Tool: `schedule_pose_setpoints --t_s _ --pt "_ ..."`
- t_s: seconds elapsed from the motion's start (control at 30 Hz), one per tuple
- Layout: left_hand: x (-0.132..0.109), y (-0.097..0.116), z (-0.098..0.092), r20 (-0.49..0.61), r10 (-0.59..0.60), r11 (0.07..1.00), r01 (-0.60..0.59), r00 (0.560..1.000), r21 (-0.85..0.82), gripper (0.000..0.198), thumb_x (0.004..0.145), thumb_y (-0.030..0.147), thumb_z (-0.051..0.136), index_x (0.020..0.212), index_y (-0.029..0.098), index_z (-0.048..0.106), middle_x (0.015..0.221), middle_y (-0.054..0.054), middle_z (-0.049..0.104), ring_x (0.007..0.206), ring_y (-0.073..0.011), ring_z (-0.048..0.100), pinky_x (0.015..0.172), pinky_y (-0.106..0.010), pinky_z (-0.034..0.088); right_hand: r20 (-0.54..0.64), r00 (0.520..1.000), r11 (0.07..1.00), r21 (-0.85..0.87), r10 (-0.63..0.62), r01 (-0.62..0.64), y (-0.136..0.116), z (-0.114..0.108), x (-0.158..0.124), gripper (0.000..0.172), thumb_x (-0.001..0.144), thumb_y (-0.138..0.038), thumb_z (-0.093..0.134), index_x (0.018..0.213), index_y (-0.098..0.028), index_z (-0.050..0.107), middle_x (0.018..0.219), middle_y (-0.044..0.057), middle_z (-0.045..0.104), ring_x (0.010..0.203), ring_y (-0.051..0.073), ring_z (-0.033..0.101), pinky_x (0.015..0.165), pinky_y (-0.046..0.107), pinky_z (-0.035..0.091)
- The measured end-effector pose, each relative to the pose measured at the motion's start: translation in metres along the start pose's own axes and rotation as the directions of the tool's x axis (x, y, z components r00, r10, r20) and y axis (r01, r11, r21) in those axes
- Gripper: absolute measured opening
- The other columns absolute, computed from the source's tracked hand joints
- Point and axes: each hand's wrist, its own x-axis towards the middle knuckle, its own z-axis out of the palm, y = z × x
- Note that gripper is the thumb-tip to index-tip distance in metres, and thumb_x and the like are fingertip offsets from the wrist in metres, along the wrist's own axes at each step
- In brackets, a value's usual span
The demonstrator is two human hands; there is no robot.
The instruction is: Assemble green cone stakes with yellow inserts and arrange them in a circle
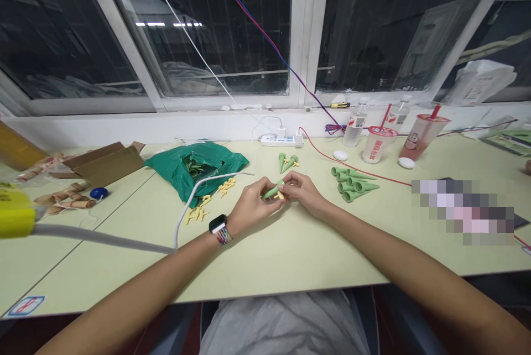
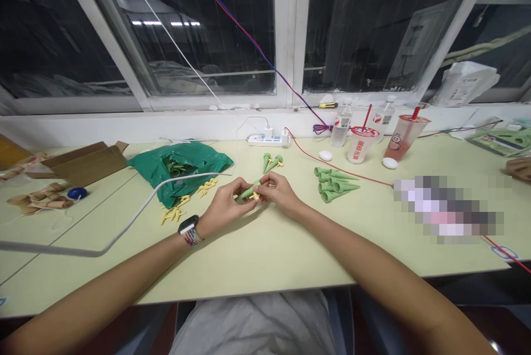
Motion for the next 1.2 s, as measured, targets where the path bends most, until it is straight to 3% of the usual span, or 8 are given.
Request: schedule_pose_setpoints --t_s 0.13,0.23,0.43,0.57,0.7,0.9,1.2 --pt "0.000 -0.001 -0.002 0.014 0.008 1.000 -0.008 1.000 0.007 0.023 0.085 0.037 0.074 0.089 0.021 0.058 0.085 0.000 0.069 0.072 -0.0161 0.059 0.065 -0.027 0.043 0.029 0.999 0.999 0.003 0.034 -0.034 0.003 0.000 0.001 0.045 0.070 -0.047 0.088 0.097 -0.019 0.066 0.076 -0.001 0.065 0.064 0.016 0.066 0.057 0.029 0.055" --pt "0.000 -0.003 -0.002 0.033 -0.009 1.000 0.009 0.999 -0.019 0.022 0.087 0.038 0.072 0.094 0.022 0.058 0.091 -0.001 0.070 0.075 -0.0168 0.063 0.067 -0.027 0.046 0.051 0.999 0.999 -0.039 -0.008 0.010 0.004 -0.003 0.001 0.044 0.075 -0.047 0.084 0.106 -0.020 0.069 0.078 -0.001 0.065 0.067 0.017 0.066 0.056 0.029 0.056" --pt "0.001 -0.009 0.000 0.091 -0.072 0.996 0.066 0.993 0.065 0.032 0.088 0.042 0.071 0.114 0.026 0.060 0.106 -0.001 0.072 0.086 -0.0199 0.069 0.074 -0.030 0.052 0.077 0.991 0.949 -0.288 -0.111 0.129 0.004 -0.020 0.009 0.034 0.082 -0.045 0.076 0.103 -0.018 0.074 0.086 0.003 0.071 0.075 0.018 0.064 0.066 0.031 0.053" --pt "0.001 -0.015 0.000 0.070 -0.094 0.984 0.082 0.993 0.156 0.036 0.090 0.035 0.066 0.124 0.026 0.056 0.117 -0.003 0.069 0.093 -0.0213 0.069 0.082 -0.034 0.053 -0.022 0.982 0.839 -0.523 -0.186 0.147 0.005 -0.041 0.017 0.026 0.085 -0.037 0.069 0.100 -0.018 0.076 0.089 0.004 0.074 0.084 0.020 0.064 0.078 0.032 0.049" --pt "0.001 -0.017 0.000 0.059 -0.105 0.976 0.092 0.993 0.197 0.027 0.093 0.028 0.057 0.120 0.026 0.055 0.119 -0.004 0.065 0.095 -0.0209 0.067 0.084 -0.036 0.054 -0.124 0.970 0.728 -0.682 -0.207 0.068 0.009 -0.060 0.023 0.026 0.086 -0.033 0.064 0.101 -0.016 0.077 0.086 0.004 0.073 0.082 0.020 0.065 0.077 0.030 0.047" --pt "0.001 -0.016 0.000 0.072 -0.083 0.974 0.066 0.994 0.215 0.022 0.093 0.024 0.053 0.115 0.024 0.056 0.116 -0.005 0.062 0.096 -0.0207 0.065 0.085 -0.036 0.054 -0.159 0.947 0.434 -0.900 -0.280 -0.022 0.015 -0.076 0.036 0.031 0.092 -0.028 0.059 0.114 -0.015 0.076 0.095 0.008 0.075 0.091 0.022 0.064 0.082 0.031 0.046" --pt "0.000 -0.018 0.001 0.082 -0.060 0.972 0.039 0.995 0.233 0.020 0.093 0.023 0.051 0.112 0.024 0.057 0.114 -0.004 0.061 0.097 -0.0211 0.065 0.087 -0.037 0.053 -0.205 0.924 0.325 -0.941 -0.322 -0.095 0.020 -0.080 0.046 0.039 0.102 -0.033 0.050 0.132 -0.015 0.065 0.115 0.015 0.072 0.113 0.029 0.059 0.097 0.037 0.043"
